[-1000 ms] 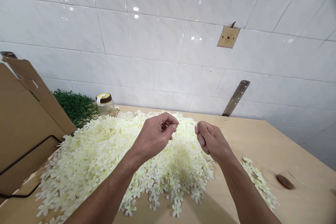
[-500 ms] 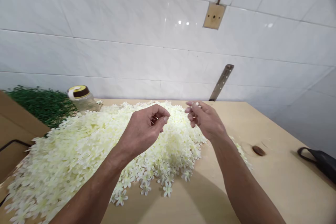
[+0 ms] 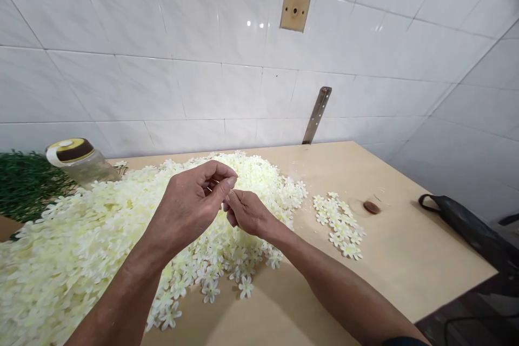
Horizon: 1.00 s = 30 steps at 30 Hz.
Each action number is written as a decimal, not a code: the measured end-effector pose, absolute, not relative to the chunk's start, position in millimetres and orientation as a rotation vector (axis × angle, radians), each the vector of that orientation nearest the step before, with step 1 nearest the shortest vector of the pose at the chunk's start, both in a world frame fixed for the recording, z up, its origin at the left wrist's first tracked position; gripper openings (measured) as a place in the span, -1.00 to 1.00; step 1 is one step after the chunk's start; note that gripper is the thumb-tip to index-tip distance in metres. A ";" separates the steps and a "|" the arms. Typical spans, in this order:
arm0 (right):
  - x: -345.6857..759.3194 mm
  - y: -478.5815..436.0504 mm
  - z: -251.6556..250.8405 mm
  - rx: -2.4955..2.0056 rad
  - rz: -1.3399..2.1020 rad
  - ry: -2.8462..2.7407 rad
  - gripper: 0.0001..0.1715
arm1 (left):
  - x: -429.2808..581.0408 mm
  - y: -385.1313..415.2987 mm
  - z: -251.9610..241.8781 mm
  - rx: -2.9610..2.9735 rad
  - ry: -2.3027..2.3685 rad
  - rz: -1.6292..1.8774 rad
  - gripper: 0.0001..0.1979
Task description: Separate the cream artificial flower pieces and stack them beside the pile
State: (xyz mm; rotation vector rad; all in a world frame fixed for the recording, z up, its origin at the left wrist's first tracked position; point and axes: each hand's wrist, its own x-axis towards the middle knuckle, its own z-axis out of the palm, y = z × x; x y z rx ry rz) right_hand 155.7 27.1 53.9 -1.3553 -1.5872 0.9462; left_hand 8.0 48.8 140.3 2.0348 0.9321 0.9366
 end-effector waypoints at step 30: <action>223.5 15.8 114.3 -1.139 1.033 -1.145 -0.57 | -2.7 46.6 146.9 2.037 0.867 1.050 -0.86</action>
